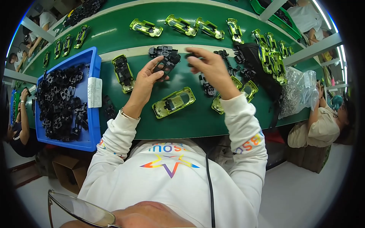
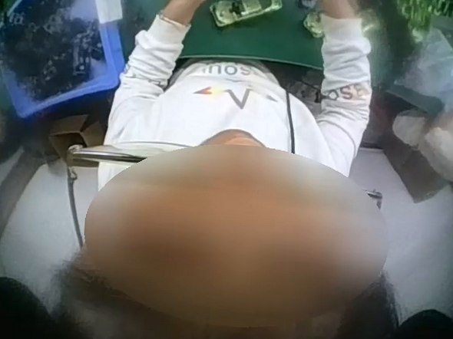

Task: The person assembles toy cars by hand, fitting black plastic interior parts into green car bodies, placing them on the conveyor belt, and snapping separate black plastic chassis components together.

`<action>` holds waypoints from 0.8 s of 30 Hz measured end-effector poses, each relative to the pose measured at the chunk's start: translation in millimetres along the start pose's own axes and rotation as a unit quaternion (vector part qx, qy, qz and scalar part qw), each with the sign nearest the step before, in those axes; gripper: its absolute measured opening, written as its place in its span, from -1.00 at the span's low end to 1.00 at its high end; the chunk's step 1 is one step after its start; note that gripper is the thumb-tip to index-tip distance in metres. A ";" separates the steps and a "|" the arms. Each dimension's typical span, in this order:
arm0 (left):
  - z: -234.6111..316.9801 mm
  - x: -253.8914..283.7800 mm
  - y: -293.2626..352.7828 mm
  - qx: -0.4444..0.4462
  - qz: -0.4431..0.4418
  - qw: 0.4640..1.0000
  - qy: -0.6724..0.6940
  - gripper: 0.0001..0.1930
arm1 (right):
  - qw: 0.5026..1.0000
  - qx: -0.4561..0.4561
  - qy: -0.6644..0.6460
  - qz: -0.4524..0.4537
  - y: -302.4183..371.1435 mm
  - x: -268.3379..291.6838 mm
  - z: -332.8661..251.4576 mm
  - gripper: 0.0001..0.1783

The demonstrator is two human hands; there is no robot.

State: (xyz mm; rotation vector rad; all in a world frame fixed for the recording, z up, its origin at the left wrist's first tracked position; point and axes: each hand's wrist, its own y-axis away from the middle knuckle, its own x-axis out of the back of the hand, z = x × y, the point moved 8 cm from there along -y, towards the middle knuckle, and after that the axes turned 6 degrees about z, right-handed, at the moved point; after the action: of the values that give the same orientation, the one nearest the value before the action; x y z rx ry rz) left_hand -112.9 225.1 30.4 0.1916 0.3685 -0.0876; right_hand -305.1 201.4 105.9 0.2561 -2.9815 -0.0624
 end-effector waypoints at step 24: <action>23.5 -4.6 1.9 -0.002 -0.012 0.996 0.086 -0.59 | 0.994 -0.019 -0.110 -0.010 18.0 -42.2 -1.8 -0.62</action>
State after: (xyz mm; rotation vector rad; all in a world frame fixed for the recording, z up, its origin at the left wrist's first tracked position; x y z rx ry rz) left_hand -108.8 222.4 53.9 0.1918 0.5422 -0.0948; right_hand -266.7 226.4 102.6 0.2930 -3.1921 -0.1605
